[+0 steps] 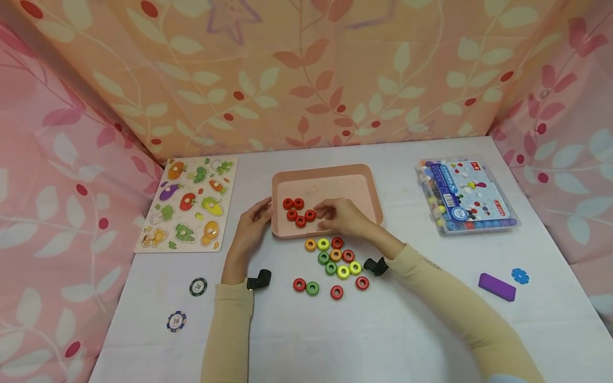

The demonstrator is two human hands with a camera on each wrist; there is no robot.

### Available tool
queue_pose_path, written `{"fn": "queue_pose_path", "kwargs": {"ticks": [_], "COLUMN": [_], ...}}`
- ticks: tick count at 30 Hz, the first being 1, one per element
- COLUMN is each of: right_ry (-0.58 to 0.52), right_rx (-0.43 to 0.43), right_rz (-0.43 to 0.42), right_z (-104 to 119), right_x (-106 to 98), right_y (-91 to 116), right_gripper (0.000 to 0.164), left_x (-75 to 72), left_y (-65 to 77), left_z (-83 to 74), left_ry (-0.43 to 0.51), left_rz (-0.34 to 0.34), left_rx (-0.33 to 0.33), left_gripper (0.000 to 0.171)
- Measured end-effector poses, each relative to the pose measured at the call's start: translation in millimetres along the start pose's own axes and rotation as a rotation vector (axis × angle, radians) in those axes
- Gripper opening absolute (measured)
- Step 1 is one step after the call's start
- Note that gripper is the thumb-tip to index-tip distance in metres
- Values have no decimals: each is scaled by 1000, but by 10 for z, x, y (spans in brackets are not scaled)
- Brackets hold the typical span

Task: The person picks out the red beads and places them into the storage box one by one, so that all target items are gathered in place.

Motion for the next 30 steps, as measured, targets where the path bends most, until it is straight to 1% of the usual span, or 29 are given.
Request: {"fn": "queue_pose_path", "kwargs": {"ticks": [4,7,10,13,15,19,21,24,27,30], "right_ry": [16,19,8,7,12,3,-3,9,47,68], "right_rx": [-47,-78,-104,-124,-121,-55,-30,-42,-56,-33], "right_rz": [-13,1,41,98,156,290,326,319,281,251], "right_z": [78,159,237,293,309,256,202,112,45,6], "right_x": [-61,-106,-128,-125,-111,-58,-36,-24,-40,-50], "right_y": [128,265,424,597,713,938,1046,1183,1285,1354], "right_gripper": [31,27,25,25,26,27,28,29,30,31], "left_x": [2,-3,-9,-12,-12,-15,-17,-17,-17,-19], "left_y": [-91,-119,-127,-126,-124,-117,-114,-117,-117,-118], "left_z": [148,190,204,209,212,215,215,212,203,201], "left_ry": [5,-4,-9,-7,-4,-8,-8,-12,-13,-13], "left_rz": [-5,-20,-31,-29,-26,-31,-34,-36,-31,-29], "left_rx": [8,26,31,31,29,27,28,33,43,44], "left_gripper": [44,42,42,42,43,43,43,43,43,43]}}
Point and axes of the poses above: each hand's wrist, its own y-axis away from the middle knuckle, its own x-axis out of the palm, z = x × y, the point moved 3 cm from there along -y, towards the middle knuckle, and after that the axes turned 4 degrees about -x, right-handed, at the moved point
